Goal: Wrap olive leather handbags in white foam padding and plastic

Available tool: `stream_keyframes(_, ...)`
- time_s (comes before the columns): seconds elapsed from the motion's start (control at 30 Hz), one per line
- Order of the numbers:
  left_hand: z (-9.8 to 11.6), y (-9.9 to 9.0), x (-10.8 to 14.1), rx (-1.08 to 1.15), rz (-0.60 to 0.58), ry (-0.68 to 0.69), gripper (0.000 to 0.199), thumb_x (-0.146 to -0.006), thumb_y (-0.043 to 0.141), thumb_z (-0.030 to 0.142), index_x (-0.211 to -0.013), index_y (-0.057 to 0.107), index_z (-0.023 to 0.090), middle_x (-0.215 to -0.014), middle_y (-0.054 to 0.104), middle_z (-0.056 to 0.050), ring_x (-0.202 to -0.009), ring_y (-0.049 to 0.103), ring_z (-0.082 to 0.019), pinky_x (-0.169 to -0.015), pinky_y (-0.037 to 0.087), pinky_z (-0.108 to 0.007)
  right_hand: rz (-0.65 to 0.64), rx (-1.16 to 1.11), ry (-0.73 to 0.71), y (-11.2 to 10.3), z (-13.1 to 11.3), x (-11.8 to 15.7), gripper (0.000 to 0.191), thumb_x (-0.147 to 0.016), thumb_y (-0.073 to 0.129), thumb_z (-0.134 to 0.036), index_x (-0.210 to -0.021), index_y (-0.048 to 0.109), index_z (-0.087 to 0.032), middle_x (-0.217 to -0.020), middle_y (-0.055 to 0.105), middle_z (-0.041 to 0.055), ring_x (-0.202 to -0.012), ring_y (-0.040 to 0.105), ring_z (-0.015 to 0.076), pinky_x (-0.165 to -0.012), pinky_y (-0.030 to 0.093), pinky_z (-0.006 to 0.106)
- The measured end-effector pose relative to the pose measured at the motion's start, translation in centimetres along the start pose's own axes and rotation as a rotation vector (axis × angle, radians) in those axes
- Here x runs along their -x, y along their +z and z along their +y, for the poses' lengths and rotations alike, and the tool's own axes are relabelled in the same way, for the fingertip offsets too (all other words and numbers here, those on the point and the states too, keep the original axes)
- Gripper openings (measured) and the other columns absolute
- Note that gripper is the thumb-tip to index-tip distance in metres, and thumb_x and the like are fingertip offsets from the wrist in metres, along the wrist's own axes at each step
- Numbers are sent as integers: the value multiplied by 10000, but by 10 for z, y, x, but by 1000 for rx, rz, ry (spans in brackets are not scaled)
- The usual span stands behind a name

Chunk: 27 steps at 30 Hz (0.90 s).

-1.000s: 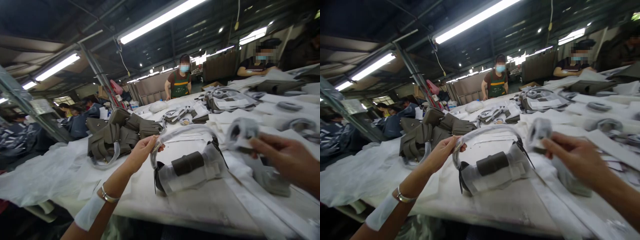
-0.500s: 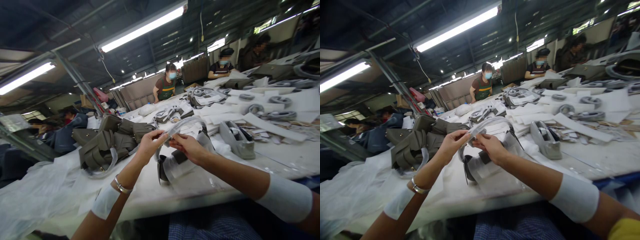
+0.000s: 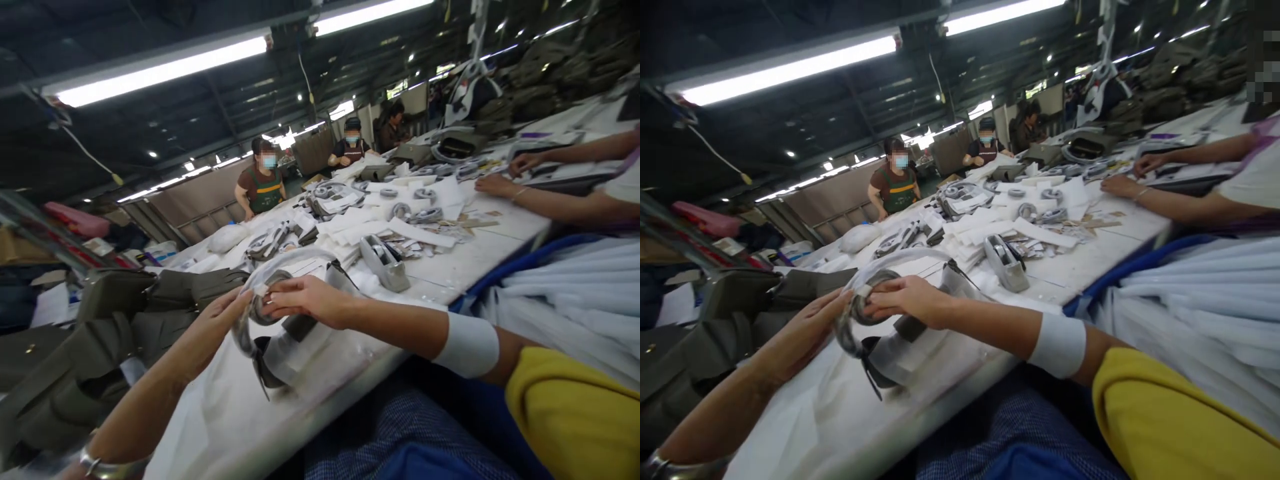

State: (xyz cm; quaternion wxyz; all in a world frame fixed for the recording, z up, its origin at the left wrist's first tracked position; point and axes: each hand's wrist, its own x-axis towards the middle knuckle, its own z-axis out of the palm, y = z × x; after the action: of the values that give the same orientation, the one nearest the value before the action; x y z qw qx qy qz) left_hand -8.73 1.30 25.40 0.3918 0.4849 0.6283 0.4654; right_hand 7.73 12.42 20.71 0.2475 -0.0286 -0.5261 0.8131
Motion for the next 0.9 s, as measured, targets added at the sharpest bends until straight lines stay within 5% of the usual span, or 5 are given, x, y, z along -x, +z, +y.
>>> stream_keyframes(0.13,-9,2,3,161,124,-100,519,-779,759,491,-1170,685,158,-987,761,-77,-831,712,-237,-728,581,-308,6,440,-75,-42,-18,21,469,-777,716,-572,-938,753,-133,-903,745,75,-689,705,150,-633,552,244)
stream_keyframes(0.27,-10,-2,2,265,351,-89,456,-756,783,396,-1137,696,160,-980,772,-57,-787,723,-205,-655,595,-254,529,1074,-163,-144,-47,55,524,-951,453,-574,-970,744,-139,-783,738,66,-596,656,133,-561,487,228)
stream_keyframes(0.5,6,12,12,254,556,41,330,-755,782,347,-1062,719,243,-969,772,19,-764,729,-181,-596,609,-216,759,1606,281,-298,-50,137,227,-758,736,-364,-653,694,-168,-672,687,78,-691,626,210,-622,423,288)
stream_keyframes(0.7,-14,21,27,210,515,22,533,-640,875,453,-1098,704,241,-976,759,4,-763,716,-178,-554,583,-191,710,1748,402,-306,-14,167,51,-745,723,-170,-702,712,-144,-813,701,118,-812,643,244,-706,417,315)
stream_keyframes(0.9,-22,25,34,134,448,71,460,-757,789,451,-1153,675,247,-970,754,-1,-878,708,-204,-696,588,-245,729,1765,281,-261,-24,173,272,-940,522,-292,-908,762,-170,-1010,724,156,-904,664,243,-707,412,335)
